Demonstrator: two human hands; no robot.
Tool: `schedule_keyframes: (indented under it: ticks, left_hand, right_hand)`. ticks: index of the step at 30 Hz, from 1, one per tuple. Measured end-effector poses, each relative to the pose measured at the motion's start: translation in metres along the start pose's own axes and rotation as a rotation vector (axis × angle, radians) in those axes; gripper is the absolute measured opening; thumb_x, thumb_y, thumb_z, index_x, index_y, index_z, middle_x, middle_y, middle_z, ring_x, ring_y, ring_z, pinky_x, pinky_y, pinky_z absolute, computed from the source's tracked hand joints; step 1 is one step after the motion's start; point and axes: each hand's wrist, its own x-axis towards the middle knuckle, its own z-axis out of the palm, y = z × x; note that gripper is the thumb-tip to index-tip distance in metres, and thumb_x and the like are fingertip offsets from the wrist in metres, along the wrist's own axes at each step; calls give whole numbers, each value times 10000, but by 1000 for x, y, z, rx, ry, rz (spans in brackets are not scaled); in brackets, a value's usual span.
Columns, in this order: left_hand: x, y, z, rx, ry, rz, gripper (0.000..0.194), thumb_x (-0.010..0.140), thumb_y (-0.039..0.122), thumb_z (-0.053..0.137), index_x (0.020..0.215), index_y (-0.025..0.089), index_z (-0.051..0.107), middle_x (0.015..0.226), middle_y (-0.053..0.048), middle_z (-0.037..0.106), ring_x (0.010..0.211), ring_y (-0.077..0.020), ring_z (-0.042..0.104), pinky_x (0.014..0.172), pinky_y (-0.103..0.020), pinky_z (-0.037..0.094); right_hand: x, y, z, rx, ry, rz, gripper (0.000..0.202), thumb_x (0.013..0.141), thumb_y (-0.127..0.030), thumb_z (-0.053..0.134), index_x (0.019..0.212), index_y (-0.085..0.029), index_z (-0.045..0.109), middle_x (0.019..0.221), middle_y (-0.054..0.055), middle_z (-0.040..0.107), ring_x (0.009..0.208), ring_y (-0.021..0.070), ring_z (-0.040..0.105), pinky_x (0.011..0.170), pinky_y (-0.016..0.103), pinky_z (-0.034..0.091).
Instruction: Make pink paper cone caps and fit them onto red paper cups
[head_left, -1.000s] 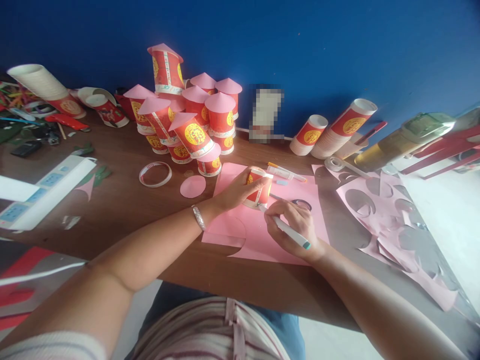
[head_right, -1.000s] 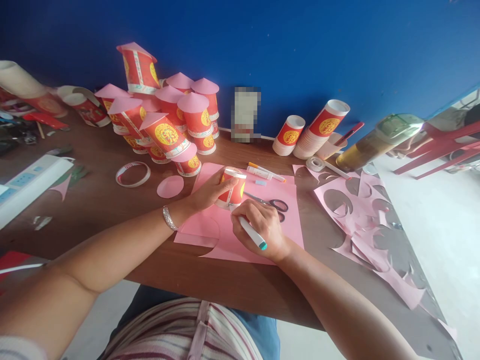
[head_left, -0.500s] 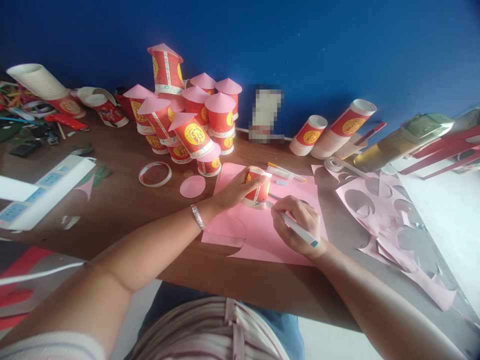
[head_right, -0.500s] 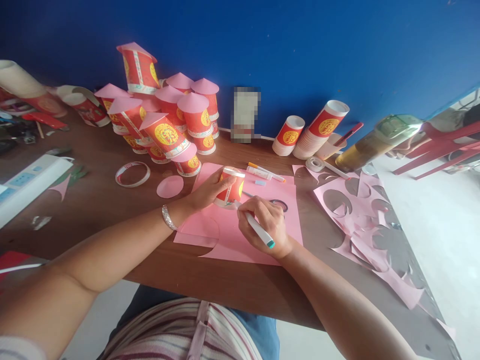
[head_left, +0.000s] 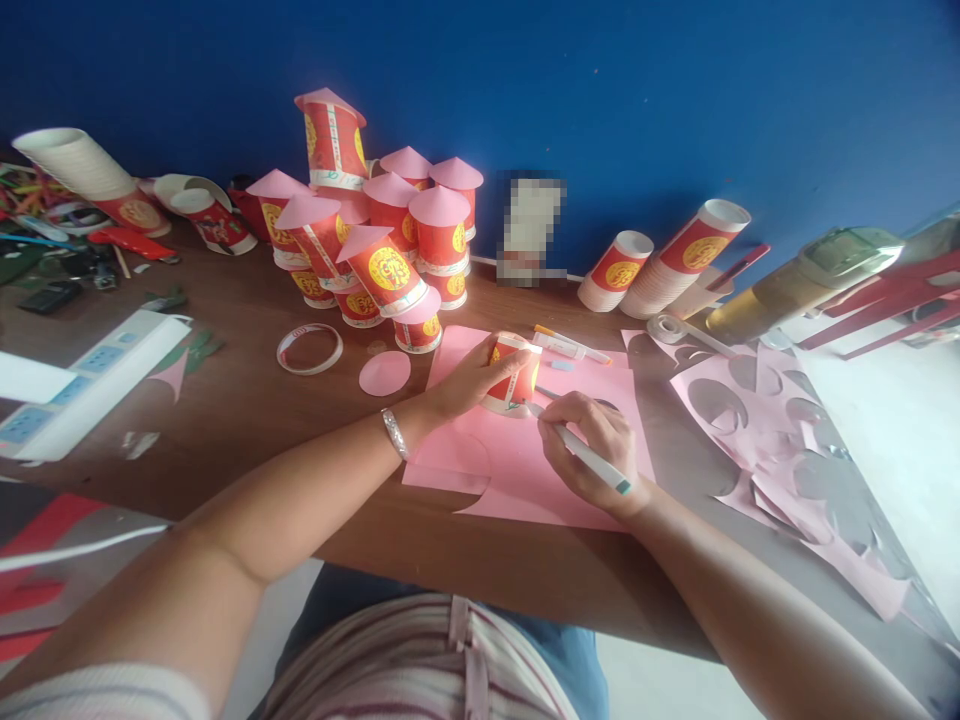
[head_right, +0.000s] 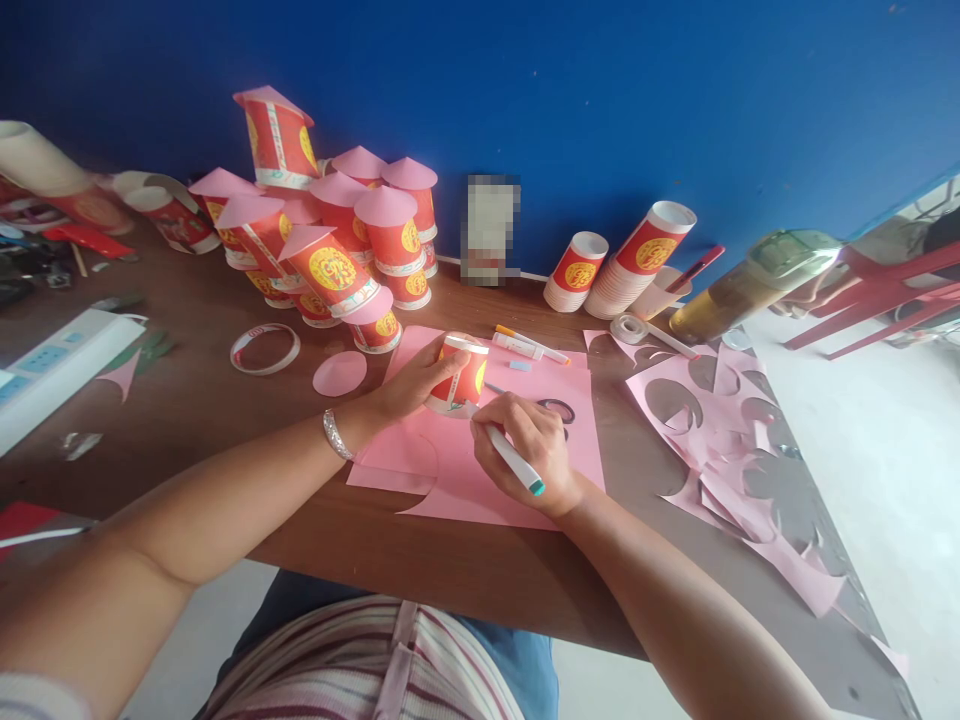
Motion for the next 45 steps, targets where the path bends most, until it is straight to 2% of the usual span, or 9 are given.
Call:
schedule_keyframes:
  ticks: [10,18,23,29,34,40,45]
  left_hand:
    - [1,-1,1,-23,-7,-14,487,905,649,636,982,169,629,829,-19,621,734,-127,576,667,-246,486]
    - [0,-3,0,-26,-10,-39,478,907,653,632,913,178,586,775,-2,602,687,-121,582,632,-245,496]
    - [-1,-2,0,-42,-54,-44,464,934,634,614,853,179,568,722,8,593,659,-117,603,613,-241,500]
    - [-1,4,2,-54,-109,-23,519,948,650,579,752,171,554,672,-5,579,623,-119,591,612,-259,513]
    - [-1,4,2,-52,-52,-27,495,921,662,614,817,180,572,689,-5,600,627,-123,591,600,-255,507]
    - [-1,1,1,-45,-45,-30,467,930,643,612,867,181,585,690,6,600,626,-119,574,597,-250,484]
    - [0,1,0,-3,-16,-2,453,936,628,611,884,180,578,721,8,590,674,-123,564,659,-263,482]
  right_hand:
    - [-1,1,1,-43,6,7,174,895,-66,557,871,-238,548,662,-39,633,522,106,565,524,242,420]
    - [-1,1,5,-63,32,-3,185,895,-57,561,867,-240,552,668,-42,649,540,105,598,532,233,433]
    - [-2,3,5,-76,39,10,191,880,-51,566,881,-243,560,670,-44,652,564,113,620,533,228,436]
    - [-4,3,5,-111,47,59,161,888,-82,555,851,-240,554,667,-39,645,534,110,581,529,235,433]
    - [-4,3,6,-124,60,55,174,872,-74,548,826,-242,533,628,-53,600,499,103,526,512,237,407]
    - [-4,3,6,-115,47,43,183,853,-60,550,831,-241,532,619,-58,594,497,100,533,512,237,399]
    - [-2,-1,5,-96,44,19,205,862,-38,545,846,-241,527,635,-56,615,511,99,554,524,240,405]
